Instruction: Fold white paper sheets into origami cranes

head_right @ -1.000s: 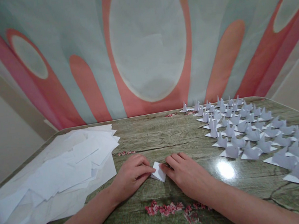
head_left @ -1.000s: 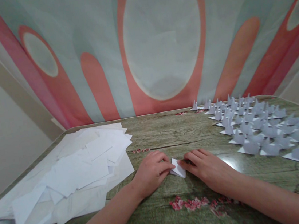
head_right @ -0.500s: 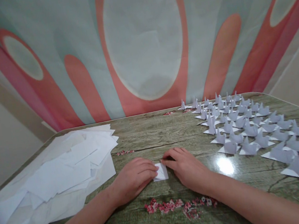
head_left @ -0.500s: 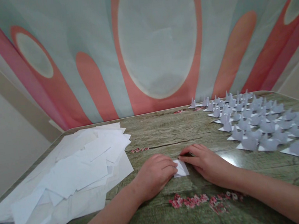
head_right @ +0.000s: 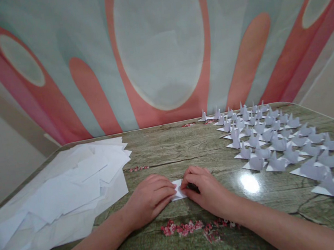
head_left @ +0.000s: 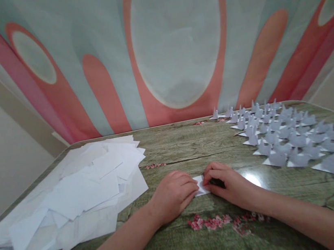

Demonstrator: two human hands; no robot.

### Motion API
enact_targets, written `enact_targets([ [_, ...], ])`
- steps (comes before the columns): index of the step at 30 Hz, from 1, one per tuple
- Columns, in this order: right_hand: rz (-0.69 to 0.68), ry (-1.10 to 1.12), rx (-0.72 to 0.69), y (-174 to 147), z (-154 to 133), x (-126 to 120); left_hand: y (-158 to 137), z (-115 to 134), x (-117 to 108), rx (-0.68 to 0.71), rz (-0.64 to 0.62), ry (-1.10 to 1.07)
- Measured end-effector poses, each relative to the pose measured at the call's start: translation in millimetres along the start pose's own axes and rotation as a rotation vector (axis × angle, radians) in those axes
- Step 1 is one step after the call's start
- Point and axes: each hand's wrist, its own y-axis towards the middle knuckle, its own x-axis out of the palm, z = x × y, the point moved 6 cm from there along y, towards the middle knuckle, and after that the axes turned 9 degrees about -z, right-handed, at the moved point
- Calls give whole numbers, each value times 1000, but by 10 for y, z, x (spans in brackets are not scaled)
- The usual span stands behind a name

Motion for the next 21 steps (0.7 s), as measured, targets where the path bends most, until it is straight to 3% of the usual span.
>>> enact_targets([
  [10, -63, 55, 17, 44, 16, -19, 18, -69, 15, -253, 115, -345],
  [21, -94, 62, -1, 53, 16, -39, 49, -106, 45, -358, 169, -404],
])
